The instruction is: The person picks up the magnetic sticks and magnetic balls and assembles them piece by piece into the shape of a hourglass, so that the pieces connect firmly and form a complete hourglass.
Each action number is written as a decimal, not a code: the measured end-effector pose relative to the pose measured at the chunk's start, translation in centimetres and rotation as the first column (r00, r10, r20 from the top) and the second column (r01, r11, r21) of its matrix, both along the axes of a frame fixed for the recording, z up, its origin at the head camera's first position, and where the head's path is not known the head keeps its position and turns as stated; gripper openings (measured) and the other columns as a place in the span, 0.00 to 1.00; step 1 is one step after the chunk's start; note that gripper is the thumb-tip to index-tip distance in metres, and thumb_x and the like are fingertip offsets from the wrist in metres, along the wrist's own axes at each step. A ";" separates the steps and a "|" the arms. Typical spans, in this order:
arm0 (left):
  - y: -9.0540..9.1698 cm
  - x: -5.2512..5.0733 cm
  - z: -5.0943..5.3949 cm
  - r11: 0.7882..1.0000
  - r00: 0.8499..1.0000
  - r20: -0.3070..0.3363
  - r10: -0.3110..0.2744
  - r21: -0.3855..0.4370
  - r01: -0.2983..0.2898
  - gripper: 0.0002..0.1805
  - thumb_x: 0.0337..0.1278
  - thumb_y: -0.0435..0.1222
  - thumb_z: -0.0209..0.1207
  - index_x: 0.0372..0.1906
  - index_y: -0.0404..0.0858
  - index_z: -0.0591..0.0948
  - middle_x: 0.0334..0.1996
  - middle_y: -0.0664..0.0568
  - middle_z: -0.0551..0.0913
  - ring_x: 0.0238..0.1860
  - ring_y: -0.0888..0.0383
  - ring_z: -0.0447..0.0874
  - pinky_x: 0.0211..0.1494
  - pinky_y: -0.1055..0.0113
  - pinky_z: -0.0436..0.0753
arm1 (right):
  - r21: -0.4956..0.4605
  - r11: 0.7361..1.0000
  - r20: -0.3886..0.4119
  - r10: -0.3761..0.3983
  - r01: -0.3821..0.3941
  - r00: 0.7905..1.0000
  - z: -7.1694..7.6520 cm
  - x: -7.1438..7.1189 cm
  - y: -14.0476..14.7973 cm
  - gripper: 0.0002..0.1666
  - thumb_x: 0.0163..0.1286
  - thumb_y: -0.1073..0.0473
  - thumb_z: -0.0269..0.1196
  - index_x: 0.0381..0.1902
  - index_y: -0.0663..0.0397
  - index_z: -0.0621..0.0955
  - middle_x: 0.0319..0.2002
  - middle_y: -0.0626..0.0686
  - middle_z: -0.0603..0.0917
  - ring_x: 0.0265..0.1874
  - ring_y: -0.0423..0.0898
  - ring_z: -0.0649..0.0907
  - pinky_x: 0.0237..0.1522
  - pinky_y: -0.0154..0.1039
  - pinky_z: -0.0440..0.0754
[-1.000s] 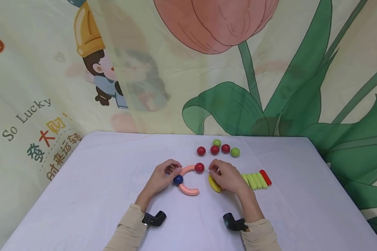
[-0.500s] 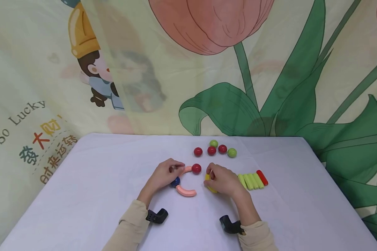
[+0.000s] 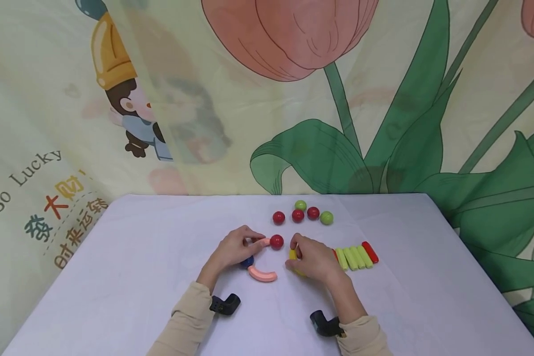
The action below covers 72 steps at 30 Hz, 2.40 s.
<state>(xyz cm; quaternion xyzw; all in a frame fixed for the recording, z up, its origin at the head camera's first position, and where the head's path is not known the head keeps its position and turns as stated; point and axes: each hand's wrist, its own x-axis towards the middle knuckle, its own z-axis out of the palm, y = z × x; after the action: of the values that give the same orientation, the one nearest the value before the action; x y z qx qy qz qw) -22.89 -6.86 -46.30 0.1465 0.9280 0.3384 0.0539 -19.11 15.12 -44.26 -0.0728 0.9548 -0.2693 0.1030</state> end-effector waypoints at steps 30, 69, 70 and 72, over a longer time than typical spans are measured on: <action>-0.6 0.1 -0.7 0.998 0.998 -0.058 -0.018 0.059 0.022 0.12 0.56 0.47 0.62 0.44 0.51 0.84 0.32 0.60 0.80 0.30 0.63 0.71 0.32 0.73 0.69 | -0.048 0.999 -0.041 -0.005 0.003 0.999 -0.3 0.1 0.0 0.16 0.57 0.55 0.68 0.42 0.47 0.75 0.23 0.46 0.74 0.21 0.42 0.72 0.23 0.35 0.70; -1.2 -0.1 -0.4 0.995 1.000 0.018 -0.008 0.099 0.006 0.12 0.58 0.44 0.61 0.46 0.49 0.82 0.27 0.57 0.75 0.30 0.60 0.69 0.30 0.71 0.67 | -0.165 0.986 -0.041 -0.044 0.037 0.998 -0.4 -0.4 -0.2 0.13 0.64 0.59 0.59 0.47 0.47 0.75 0.36 0.50 0.81 0.29 0.43 0.76 0.31 0.34 0.78; -1.3 -0.1 -0.4 0.995 1.000 0.018 -0.010 0.100 0.009 0.12 0.58 0.44 0.61 0.46 0.49 0.82 0.27 0.56 0.75 0.30 0.60 0.69 0.30 0.71 0.67 | -0.169 0.985 -0.044 -0.044 0.036 0.998 -0.4 -0.4 -0.3 0.13 0.64 0.59 0.59 0.47 0.47 0.75 0.36 0.50 0.81 0.29 0.43 0.76 0.31 0.34 0.78; -1.3 -0.1 -0.4 0.995 1.000 0.014 -0.017 0.100 0.016 0.12 0.58 0.44 0.61 0.46 0.49 0.82 0.27 0.57 0.75 0.29 0.60 0.69 0.30 0.71 0.67 | -0.177 0.984 -0.052 -0.044 0.034 0.998 -0.4 -0.4 -0.3 0.13 0.64 0.59 0.59 0.47 0.47 0.75 0.38 0.51 0.81 0.30 0.43 0.76 0.31 0.34 0.78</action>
<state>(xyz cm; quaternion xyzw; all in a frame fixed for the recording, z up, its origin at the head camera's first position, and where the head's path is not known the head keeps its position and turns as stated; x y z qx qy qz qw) -23.00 -8.17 -46.73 0.1540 0.9082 0.3852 0.0564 -19.48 14.82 -44.70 -0.0706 0.9310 -0.3522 0.0641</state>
